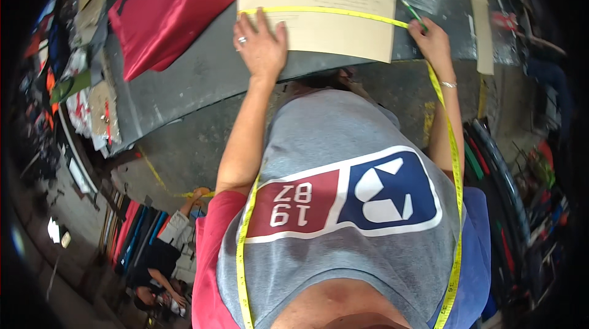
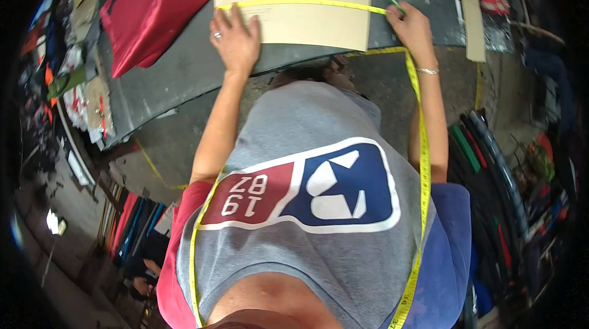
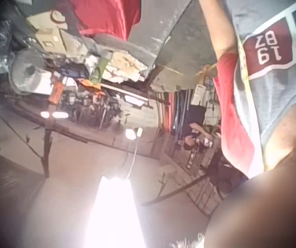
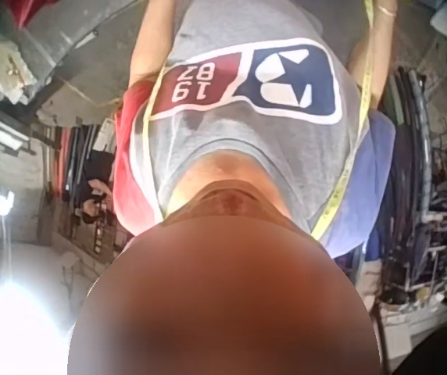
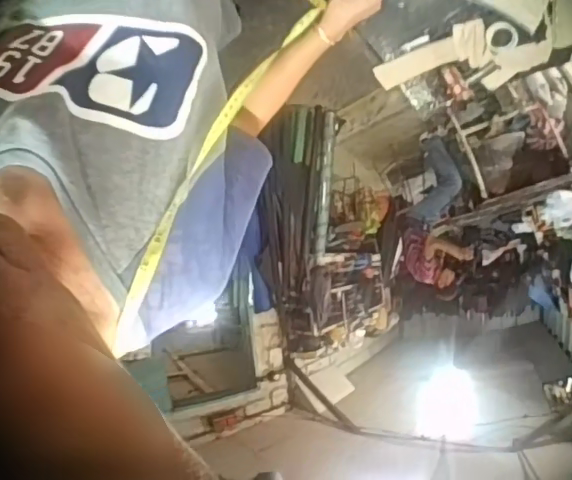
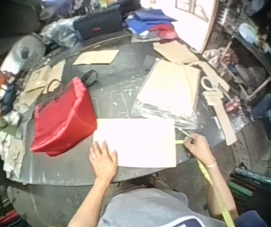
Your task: The recorder measures a pink bag and a paper pattern using a measuring tape and writes notes with a pencil.
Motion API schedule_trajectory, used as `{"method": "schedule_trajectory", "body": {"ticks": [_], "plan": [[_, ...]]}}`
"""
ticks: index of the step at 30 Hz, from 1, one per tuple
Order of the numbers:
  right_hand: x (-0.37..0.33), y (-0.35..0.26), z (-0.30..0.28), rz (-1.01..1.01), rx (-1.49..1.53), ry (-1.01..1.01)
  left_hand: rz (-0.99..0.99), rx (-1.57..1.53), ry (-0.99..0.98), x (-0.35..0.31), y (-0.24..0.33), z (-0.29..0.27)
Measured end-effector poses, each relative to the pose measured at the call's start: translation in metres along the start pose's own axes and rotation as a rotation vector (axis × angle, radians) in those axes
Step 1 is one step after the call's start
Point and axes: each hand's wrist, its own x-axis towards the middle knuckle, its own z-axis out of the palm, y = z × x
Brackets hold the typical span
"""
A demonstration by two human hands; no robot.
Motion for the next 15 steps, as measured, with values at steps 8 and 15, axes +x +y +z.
{"method": "schedule_trajectory", "body": {"ticks": [8,15], "plan": [[0.004,-0.013,-0.005,0.139,0.067,-0.033,-0.02,0.009,-0.023,-0.002,0.002,-0.005],[0.006,0.001,-0.002,0.132,0.129,-0.078,0.0,0.051,0.005,-0.001,0.003,-0.001]]}}
